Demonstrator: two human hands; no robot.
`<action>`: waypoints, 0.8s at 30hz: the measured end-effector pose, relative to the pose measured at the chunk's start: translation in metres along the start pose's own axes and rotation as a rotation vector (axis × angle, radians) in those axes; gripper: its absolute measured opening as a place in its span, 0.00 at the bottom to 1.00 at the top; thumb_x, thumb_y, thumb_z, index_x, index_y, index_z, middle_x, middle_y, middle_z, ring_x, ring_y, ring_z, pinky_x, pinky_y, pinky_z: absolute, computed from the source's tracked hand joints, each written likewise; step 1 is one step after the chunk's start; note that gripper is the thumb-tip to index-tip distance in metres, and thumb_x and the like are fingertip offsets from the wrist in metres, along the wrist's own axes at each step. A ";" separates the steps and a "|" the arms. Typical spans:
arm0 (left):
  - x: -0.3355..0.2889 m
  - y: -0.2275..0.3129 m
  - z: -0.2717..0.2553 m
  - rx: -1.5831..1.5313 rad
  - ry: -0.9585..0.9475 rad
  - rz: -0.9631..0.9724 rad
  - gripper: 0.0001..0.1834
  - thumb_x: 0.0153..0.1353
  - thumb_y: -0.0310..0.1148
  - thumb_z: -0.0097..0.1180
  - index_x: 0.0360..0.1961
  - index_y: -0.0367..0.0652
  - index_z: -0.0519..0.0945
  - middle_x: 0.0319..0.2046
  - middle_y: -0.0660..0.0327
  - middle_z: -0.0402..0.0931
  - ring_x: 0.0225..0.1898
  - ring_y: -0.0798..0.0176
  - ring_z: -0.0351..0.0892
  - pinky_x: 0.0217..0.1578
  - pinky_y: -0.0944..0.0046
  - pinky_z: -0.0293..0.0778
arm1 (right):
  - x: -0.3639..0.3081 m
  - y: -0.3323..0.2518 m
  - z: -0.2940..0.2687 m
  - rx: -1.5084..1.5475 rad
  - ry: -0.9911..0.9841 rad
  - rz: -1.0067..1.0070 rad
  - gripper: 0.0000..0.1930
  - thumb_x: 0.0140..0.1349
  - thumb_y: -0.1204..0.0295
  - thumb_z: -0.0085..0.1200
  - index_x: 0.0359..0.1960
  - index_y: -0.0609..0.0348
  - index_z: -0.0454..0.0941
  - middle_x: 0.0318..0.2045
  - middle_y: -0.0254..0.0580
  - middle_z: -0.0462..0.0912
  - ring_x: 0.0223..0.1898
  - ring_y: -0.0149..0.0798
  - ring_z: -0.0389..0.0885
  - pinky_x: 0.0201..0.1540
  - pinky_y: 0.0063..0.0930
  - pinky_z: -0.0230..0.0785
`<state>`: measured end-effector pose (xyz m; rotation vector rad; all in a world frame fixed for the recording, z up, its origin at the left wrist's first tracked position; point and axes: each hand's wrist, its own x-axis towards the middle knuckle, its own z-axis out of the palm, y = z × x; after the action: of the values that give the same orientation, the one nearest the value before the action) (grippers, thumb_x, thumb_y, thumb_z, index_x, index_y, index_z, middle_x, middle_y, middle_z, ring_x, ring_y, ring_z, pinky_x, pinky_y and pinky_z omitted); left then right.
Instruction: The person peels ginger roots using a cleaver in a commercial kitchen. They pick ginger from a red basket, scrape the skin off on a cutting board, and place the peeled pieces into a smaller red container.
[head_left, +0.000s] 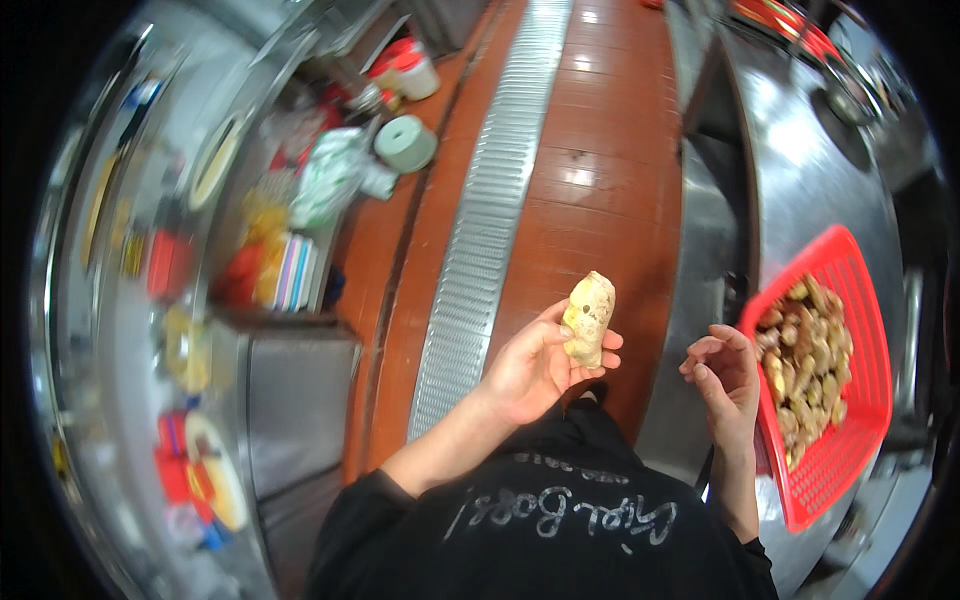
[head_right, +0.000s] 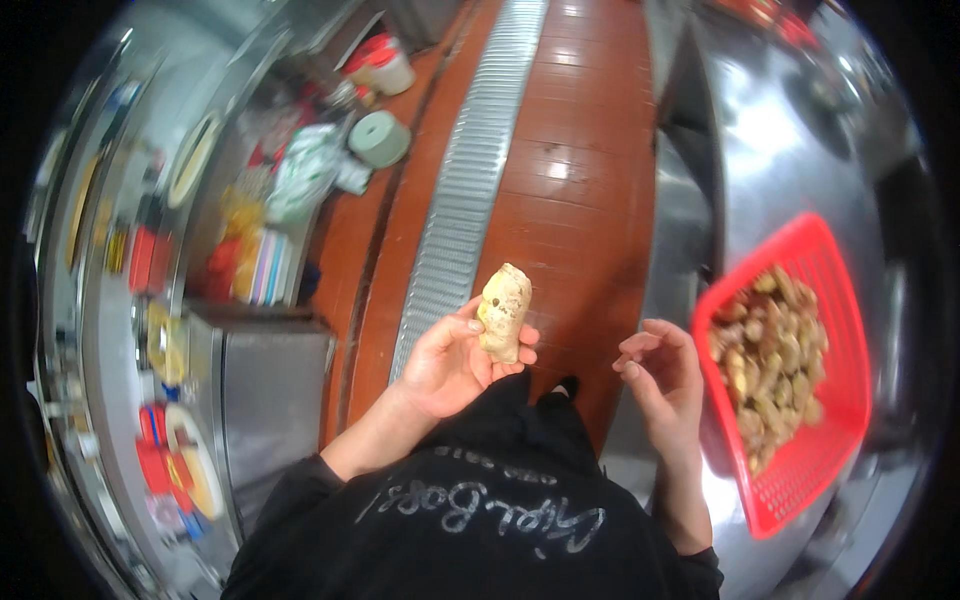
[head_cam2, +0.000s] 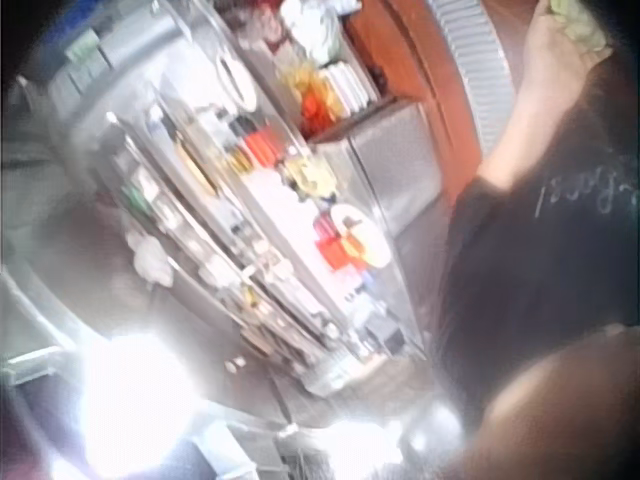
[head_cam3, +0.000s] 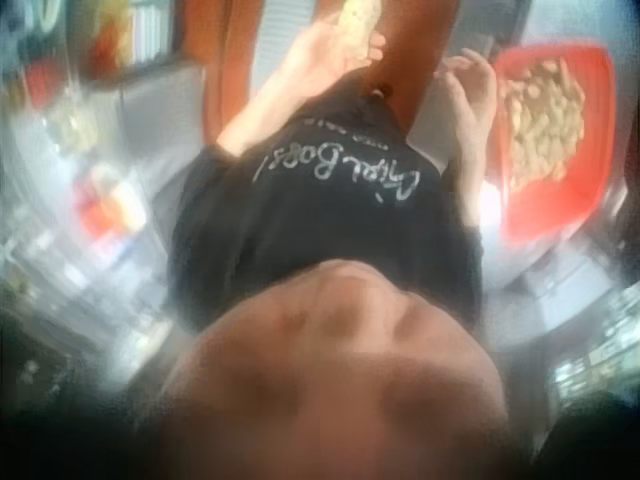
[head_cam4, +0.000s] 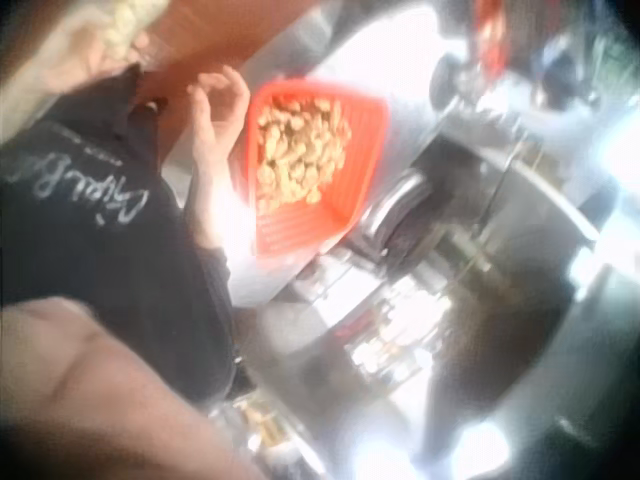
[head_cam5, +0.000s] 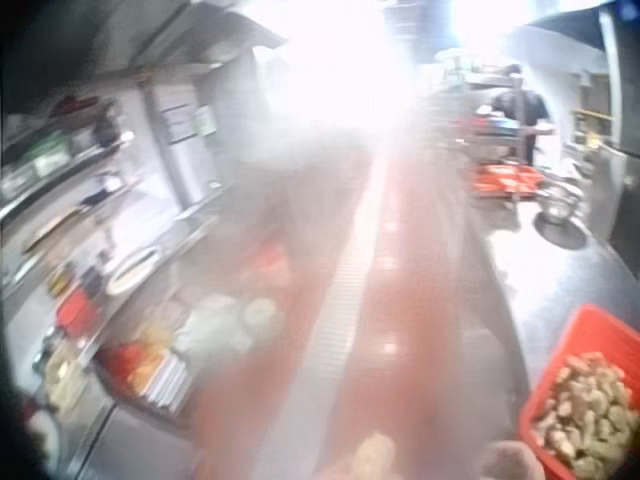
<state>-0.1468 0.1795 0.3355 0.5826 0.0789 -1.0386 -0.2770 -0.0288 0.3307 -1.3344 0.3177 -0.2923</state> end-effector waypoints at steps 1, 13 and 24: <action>-0.019 0.009 -0.012 -0.012 0.003 0.055 0.25 0.57 0.33 0.43 0.57 0.40 0.63 0.45 0.47 0.73 0.40 0.52 0.77 0.41 0.60 0.74 | 0.002 0.004 0.019 0.004 -0.037 0.023 0.20 0.56 0.82 0.51 0.52 0.61 0.64 0.38 0.38 0.74 0.38 0.30 0.73 0.43 0.23 0.69; -0.266 0.083 -0.198 0.032 0.390 0.637 0.18 0.67 0.38 0.44 0.54 0.43 0.65 0.39 0.62 0.71 0.35 0.71 0.71 0.30 0.71 0.69 | 0.016 0.088 0.295 -0.154 -0.635 0.191 0.20 0.58 0.82 0.49 0.53 0.62 0.63 0.35 0.37 0.75 0.37 0.28 0.75 0.42 0.21 0.70; -0.455 0.115 -0.307 -0.320 0.707 1.251 0.24 0.58 0.34 0.41 0.58 0.45 0.63 0.45 0.55 0.72 0.42 0.59 0.72 0.45 0.59 0.70 | 0.003 0.151 0.568 -0.369 -1.343 0.213 0.19 0.58 0.84 0.49 0.52 0.63 0.65 0.34 0.35 0.75 0.36 0.25 0.74 0.40 0.16 0.67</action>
<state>-0.2239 0.7319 0.2739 0.5375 0.4300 0.4183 -0.0495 0.5123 0.2987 -1.5563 -0.6475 0.8787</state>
